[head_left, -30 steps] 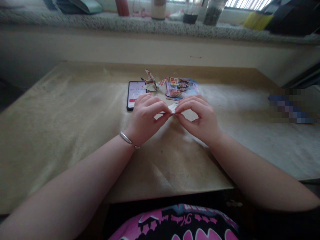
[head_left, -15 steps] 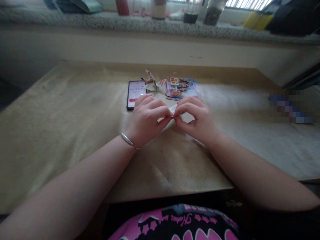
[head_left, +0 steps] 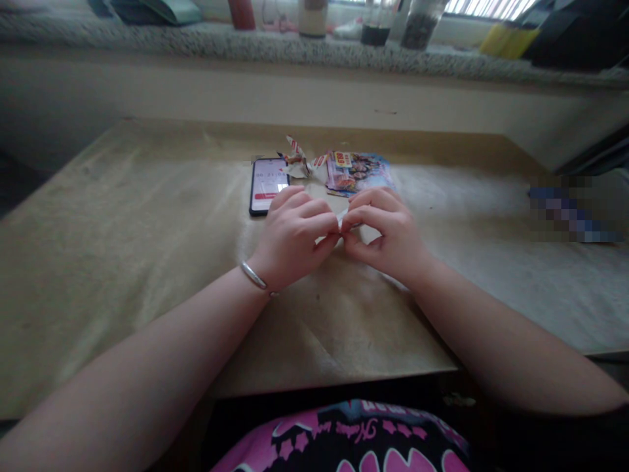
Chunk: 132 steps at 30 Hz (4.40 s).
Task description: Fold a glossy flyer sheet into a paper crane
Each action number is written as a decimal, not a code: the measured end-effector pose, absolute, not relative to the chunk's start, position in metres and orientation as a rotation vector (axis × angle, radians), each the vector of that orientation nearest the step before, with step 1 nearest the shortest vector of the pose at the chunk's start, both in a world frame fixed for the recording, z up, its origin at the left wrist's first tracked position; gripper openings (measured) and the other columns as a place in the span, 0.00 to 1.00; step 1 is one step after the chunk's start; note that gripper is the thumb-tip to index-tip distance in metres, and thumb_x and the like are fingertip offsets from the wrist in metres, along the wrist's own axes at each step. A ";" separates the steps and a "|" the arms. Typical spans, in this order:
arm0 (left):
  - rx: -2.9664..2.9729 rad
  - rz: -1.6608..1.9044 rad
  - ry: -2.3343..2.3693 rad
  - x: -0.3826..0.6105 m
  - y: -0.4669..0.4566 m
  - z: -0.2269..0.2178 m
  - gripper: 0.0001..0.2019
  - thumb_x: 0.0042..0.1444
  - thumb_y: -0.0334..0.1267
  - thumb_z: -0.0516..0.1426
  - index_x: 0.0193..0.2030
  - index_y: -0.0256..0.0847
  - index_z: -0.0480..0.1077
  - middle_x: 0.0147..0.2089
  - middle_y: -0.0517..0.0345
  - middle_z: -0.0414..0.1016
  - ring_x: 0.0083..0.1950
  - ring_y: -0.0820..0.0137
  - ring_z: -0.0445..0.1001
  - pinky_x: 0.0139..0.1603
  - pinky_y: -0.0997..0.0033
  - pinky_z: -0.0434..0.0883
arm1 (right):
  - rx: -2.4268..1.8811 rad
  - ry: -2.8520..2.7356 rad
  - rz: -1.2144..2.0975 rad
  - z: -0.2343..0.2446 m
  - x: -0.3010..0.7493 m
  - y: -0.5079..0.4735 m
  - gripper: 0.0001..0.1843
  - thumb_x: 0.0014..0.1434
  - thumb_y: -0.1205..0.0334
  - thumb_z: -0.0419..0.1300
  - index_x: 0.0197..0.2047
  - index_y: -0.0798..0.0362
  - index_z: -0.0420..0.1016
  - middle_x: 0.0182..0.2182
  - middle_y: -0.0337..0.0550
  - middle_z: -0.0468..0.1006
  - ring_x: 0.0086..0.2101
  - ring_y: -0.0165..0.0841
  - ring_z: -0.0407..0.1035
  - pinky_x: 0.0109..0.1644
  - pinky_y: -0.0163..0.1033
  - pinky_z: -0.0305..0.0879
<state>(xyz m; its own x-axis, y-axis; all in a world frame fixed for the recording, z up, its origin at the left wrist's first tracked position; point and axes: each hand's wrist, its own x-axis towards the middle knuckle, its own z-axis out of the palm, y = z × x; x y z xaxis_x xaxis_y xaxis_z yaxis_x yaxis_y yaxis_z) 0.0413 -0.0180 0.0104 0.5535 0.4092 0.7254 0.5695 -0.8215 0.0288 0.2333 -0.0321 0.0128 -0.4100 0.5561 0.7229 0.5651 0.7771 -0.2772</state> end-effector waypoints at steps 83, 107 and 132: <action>-2.653 -1.261 -1.047 0.029 -0.003 0.002 0.04 0.56 0.28 0.57 0.32 0.40 0.72 0.38 0.57 0.71 0.39 0.71 0.69 0.41 0.70 0.69 | -1.327 -1.041 1.638 0.012 0.240 -0.015 0.09 0.64 0.61 0.53 0.36 0.54 0.71 0.22 0.39 0.77 0.18 0.26 0.69 0.15 0.27 0.54; -2.962 -2.193 -1.794 0.035 0.009 -0.017 0.17 0.57 0.33 0.57 0.52 0.41 0.59 0.45 0.53 0.75 0.39 0.71 0.78 0.39 0.69 0.80 | -1.374 -1.280 1.503 0.007 0.239 -0.013 0.04 0.59 0.67 0.60 0.32 0.53 0.73 0.23 0.37 0.76 0.21 0.23 0.67 0.19 0.26 0.58; -2.737 -1.534 -1.465 0.034 0.001 -0.006 0.09 0.60 0.32 0.52 0.44 0.38 0.72 0.43 0.53 0.76 0.42 0.68 0.73 0.46 0.66 0.73 | -1.175 -1.585 0.874 -0.012 0.249 -0.001 0.11 0.58 0.54 0.56 0.41 0.50 0.72 0.35 0.39 0.78 0.34 0.30 0.71 0.34 0.35 0.70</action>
